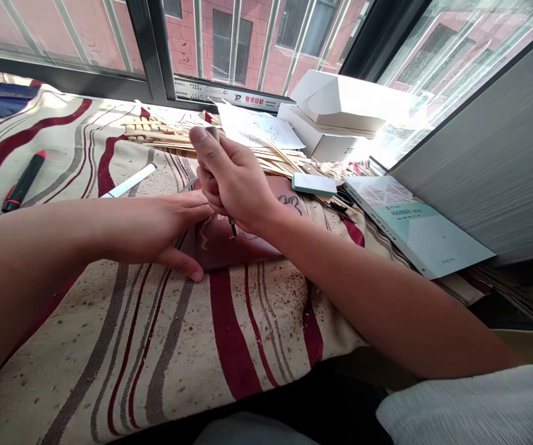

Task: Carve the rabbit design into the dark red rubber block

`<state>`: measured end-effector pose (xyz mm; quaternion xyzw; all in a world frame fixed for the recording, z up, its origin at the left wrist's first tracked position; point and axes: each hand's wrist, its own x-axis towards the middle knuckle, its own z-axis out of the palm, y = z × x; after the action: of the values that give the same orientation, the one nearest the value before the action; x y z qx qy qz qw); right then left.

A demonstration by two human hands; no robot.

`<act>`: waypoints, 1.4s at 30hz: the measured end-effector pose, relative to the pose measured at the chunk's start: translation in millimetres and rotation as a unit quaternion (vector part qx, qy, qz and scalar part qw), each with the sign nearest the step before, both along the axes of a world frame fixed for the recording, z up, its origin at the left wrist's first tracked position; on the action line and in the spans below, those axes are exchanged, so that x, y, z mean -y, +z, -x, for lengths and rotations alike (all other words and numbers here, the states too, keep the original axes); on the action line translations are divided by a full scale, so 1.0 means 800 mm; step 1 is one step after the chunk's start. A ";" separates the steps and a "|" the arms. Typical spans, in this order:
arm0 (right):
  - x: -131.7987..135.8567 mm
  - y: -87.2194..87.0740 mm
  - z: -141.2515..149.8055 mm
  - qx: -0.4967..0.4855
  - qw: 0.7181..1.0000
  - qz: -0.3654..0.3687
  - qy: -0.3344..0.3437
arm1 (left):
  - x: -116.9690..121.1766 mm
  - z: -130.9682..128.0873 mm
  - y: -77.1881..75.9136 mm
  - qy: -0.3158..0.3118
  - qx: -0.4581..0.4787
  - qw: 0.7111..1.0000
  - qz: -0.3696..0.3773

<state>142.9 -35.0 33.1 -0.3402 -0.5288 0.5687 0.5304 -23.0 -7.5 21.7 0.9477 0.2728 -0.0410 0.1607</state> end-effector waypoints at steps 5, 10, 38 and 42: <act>-0.008 -0.001 -0.002 0.002 0.989 0.039 0.145 | -0.008 0.003 -0.008 -0.015 0.001 1.000 -0.011; -0.016 -0.008 -0.007 -0.009 0.986 0.059 0.153 | -0.011 0.004 -0.012 0.000 -0.017 1.000 -0.025; 0.003 0.005 -0.015 -0.003 0.994 -0.010 0.111 | -0.003 0.005 -0.002 -0.020 0.022 1.000 -0.003; 0.004 0.001 -0.002 0.031 0.997 -0.025 0.071 | -0.004 0.008 -0.005 -0.010 0.011 1.000 0.004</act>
<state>144.8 -38.0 33.6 -0.3063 -0.5818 0.5804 0.4805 -29.1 -4.0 17.6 0.9499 0.2617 -0.0331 0.1676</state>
